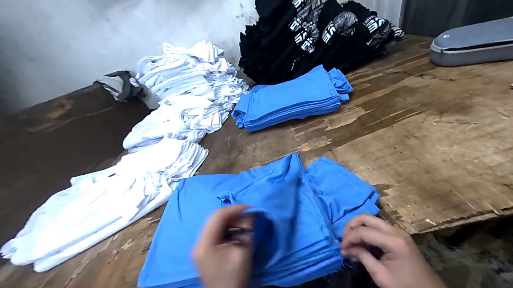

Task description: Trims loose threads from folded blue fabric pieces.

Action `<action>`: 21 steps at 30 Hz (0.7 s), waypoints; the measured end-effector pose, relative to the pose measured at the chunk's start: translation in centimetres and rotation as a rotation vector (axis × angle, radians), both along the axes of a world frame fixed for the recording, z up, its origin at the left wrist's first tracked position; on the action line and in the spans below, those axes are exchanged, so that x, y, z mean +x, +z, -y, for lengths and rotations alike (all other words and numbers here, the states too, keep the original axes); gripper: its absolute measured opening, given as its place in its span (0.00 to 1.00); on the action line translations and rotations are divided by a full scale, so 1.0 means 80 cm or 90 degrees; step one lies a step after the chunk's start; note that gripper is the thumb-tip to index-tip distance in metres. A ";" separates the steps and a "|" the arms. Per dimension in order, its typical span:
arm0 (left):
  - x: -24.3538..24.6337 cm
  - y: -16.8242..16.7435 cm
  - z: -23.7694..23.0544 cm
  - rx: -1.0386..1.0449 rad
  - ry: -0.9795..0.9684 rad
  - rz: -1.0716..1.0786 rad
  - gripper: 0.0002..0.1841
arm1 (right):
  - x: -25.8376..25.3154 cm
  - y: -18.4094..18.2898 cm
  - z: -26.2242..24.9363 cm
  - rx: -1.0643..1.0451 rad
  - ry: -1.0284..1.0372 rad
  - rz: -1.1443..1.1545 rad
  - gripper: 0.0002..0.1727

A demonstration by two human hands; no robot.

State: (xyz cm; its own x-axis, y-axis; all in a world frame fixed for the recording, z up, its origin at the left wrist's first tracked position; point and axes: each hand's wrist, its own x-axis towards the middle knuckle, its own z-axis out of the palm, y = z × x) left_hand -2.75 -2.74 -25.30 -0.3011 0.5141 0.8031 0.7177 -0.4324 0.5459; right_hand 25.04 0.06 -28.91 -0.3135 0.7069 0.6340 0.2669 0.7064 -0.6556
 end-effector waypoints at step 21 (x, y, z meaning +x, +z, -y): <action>0.017 -0.022 -0.009 -0.142 -0.074 -0.089 0.18 | -0.009 0.043 0.013 0.005 -0.056 0.124 0.24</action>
State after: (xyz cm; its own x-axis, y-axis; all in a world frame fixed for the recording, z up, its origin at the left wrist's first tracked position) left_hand -1.39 -2.03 -27.06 -0.1235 0.7077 0.6956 0.7453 -0.3966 0.5359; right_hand 24.30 -0.97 -25.43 -0.3678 0.7325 0.5728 0.4497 0.6793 -0.5799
